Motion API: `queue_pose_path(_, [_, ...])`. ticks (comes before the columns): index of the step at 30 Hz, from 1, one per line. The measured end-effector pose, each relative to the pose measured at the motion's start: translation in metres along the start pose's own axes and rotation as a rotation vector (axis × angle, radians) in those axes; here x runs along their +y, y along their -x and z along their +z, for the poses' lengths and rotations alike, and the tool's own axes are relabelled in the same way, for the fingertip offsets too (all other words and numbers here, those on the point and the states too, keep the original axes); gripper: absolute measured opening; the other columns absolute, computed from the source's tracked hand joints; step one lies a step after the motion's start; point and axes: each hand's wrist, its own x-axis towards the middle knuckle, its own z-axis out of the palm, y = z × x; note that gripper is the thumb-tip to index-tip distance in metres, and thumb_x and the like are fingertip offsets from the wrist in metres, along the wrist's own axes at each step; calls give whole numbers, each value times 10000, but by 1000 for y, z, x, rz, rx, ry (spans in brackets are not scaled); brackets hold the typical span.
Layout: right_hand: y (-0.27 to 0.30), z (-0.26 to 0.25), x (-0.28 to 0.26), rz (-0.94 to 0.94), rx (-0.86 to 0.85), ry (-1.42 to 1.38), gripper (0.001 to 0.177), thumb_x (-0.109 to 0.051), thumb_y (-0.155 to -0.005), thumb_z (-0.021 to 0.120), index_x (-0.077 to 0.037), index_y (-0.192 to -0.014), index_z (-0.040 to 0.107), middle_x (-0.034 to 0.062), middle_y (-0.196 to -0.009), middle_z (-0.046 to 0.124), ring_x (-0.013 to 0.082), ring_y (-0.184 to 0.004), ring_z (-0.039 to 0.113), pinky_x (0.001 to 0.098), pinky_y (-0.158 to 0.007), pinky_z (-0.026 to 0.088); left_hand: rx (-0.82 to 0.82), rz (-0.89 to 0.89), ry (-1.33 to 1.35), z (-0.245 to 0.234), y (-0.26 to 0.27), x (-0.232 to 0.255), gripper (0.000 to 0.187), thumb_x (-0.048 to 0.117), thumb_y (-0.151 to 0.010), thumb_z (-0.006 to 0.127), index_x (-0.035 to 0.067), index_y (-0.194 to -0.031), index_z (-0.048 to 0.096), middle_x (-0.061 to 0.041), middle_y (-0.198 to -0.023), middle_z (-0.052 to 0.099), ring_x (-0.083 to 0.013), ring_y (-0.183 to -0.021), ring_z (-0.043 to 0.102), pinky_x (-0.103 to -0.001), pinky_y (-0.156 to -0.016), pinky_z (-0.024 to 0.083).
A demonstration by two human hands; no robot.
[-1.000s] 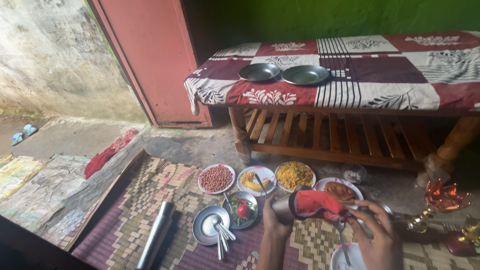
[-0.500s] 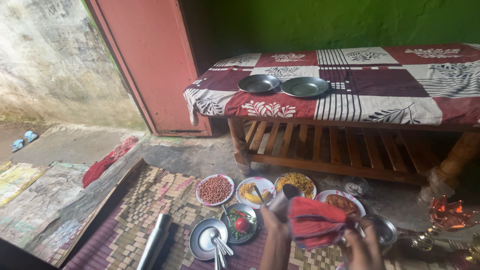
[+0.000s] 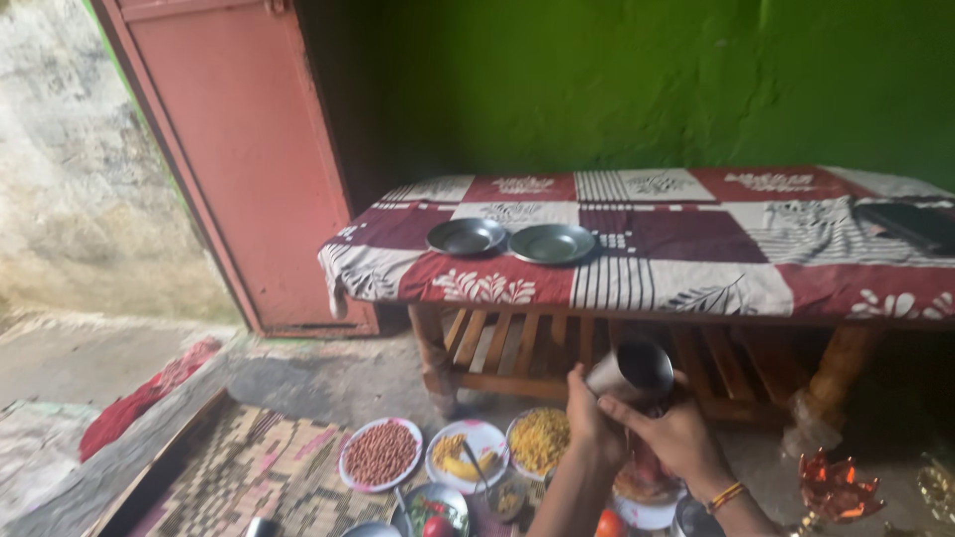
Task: The person sits on a woven mat and wipes several metal plates and cups with a red cloth. They place the cleaned items on a nearby wooden cot. The person handles plates and cups one at a time, wiping them thoroughly before setting them aside.
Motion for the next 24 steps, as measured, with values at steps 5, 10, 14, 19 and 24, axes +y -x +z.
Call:
queue_pose_path(5, [-47,-49,-9,-1,100,74,396,-323,-769,868,30,-936,805,104,-795,770,153,-646,659,317,-586,513,-24,220,-496,45,-22,-13,589,443,-1006,398,24,-1338,645,-125,-1157,697,-225,-1020,681,-365,-866,562])
queue_pose_path(10, [-116,-116,-24,-202,238,109,426,-359,-772,860,-24,-1010,748,38,-920,760,93,-781,682,275,-690,546,-228,433,-835,95,-48,-27,501,258,-1015,525,115,-1494,542,-97,-1239,675,-145,-1062,655,-275,-903,539])
queue_pose_path(14, [-167,-166,-14,-174,319,290,414,-358,-773,875,-14,-971,758,64,-898,769,121,-779,690,303,-722,536,-316,501,-1306,128,-66,-35,608,237,-1006,535,126,-1595,434,-220,-1321,652,-212,-1090,665,-310,-931,507])
queue_pose_path(19, [-213,-191,36,-106,336,303,451,-416,-748,878,-5,-893,762,65,-784,748,137,-677,654,339,-649,530,-283,564,-1570,142,-103,-47,693,196,-939,524,60,-1587,320,-227,-1618,357,-351,-1300,556,-396,-1085,432])
queue_pose_path(24, [-237,-187,69,-72,361,445,481,-441,-737,902,6,-782,729,68,-684,694,131,-603,581,349,-586,496,-333,835,-1771,115,-138,-41,746,188,-940,524,-16,-1615,280,-221,-1681,306,-346,-1572,228,-465,-1244,195])
